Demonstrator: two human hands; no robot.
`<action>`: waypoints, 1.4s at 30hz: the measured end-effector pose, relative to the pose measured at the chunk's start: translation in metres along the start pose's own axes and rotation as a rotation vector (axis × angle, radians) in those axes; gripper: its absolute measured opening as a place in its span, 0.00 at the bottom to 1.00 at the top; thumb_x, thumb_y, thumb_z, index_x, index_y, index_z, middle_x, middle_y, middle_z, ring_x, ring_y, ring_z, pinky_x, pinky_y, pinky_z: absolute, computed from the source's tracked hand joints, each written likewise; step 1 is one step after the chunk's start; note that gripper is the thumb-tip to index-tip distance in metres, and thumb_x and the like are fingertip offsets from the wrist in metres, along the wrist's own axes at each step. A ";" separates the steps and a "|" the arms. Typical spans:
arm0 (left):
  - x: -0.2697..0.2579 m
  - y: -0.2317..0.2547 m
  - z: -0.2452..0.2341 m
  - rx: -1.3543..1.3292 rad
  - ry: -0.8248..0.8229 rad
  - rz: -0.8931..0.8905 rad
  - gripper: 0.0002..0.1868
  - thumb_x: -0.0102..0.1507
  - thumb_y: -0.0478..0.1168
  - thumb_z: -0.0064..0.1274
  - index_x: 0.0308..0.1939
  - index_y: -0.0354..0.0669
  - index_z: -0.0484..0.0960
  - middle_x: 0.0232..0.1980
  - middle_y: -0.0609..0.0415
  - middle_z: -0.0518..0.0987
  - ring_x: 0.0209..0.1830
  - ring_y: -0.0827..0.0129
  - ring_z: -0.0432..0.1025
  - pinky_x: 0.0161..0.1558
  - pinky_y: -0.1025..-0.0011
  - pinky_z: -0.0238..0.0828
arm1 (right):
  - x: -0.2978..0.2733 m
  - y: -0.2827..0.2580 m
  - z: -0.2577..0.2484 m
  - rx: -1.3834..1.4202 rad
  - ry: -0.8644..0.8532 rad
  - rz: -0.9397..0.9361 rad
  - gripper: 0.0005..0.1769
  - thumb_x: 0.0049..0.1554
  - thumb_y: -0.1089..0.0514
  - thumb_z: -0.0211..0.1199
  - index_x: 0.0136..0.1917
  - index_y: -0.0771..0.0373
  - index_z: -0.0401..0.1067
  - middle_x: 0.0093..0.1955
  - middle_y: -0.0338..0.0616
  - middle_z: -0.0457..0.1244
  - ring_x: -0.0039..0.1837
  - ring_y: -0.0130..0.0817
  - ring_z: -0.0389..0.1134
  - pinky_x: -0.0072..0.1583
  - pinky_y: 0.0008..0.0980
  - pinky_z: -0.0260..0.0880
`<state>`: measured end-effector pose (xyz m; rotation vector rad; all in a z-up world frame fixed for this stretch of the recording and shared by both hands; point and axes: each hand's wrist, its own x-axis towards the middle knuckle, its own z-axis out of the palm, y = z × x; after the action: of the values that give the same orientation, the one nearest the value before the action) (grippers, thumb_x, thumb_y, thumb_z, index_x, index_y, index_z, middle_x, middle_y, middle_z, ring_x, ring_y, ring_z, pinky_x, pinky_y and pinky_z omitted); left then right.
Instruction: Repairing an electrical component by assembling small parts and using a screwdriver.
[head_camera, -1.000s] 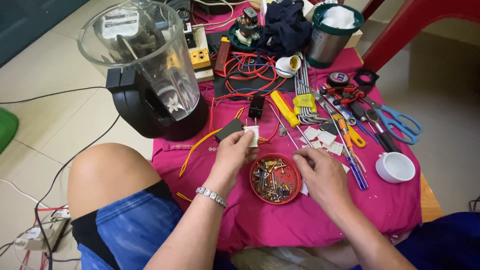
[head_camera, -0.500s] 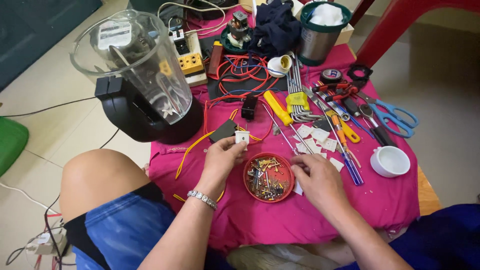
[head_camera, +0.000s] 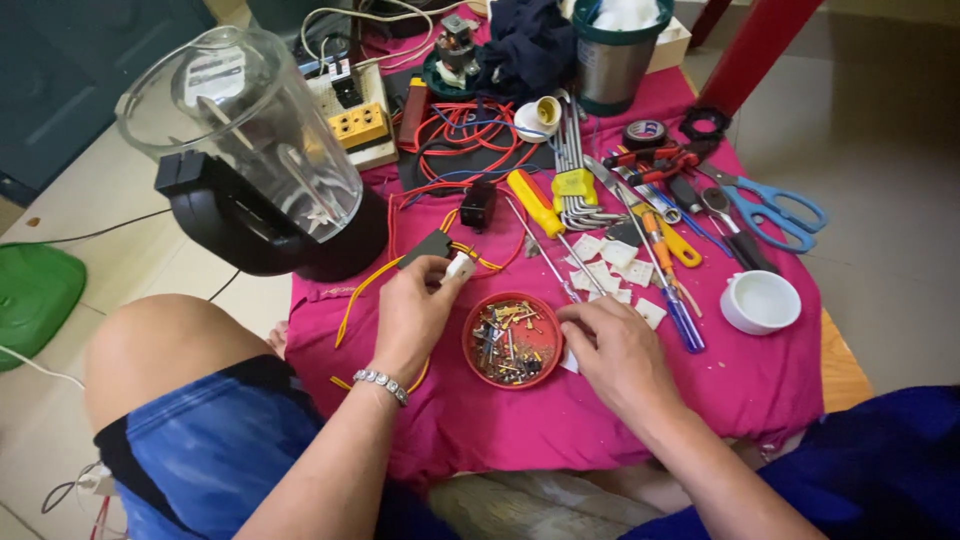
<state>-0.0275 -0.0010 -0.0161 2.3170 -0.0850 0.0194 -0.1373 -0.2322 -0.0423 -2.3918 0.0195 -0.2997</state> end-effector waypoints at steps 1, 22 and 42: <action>0.000 0.005 -0.001 0.000 -0.003 0.005 0.15 0.59 0.48 0.62 0.47 0.48 0.87 0.41 0.50 0.87 0.43 0.55 0.82 0.44 0.60 0.79 | -0.003 -0.001 -0.004 -0.001 0.005 0.003 0.11 0.57 0.55 0.64 0.53 0.51 0.82 0.46 0.49 0.70 0.53 0.53 0.72 0.58 0.48 0.71; 0.003 0.011 0.011 0.271 -0.011 0.347 0.10 0.65 0.43 0.52 0.41 0.43 0.86 0.41 0.46 0.83 0.41 0.46 0.77 0.41 0.49 0.70 | -0.011 -0.004 -0.020 -0.055 -0.060 0.142 0.14 0.57 0.51 0.58 0.53 0.47 0.81 0.51 0.34 0.71 0.57 0.37 0.70 0.57 0.41 0.68; 0.002 0.014 0.025 0.050 0.089 0.251 0.12 0.60 0.42 0.57 0.46 0.43 0.82 0.44 0.47 0.77 0.41 0.45 0.75 0.40 0.49 0.70 | -0.001 -0.020 -0.010 -0.112 -0.119 0.184 0.13 0.57 0.49 0.59 0.50 0.50 0.82 0.47 0.38 0.73 0.53 0.38 0.72 0.56 0.40 0.67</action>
<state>-0.0270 -0.0284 -0.0227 2.3378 -0.3331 0.2538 -0.1415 -0.2240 -0.0222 -2.4931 0.2052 -0.0708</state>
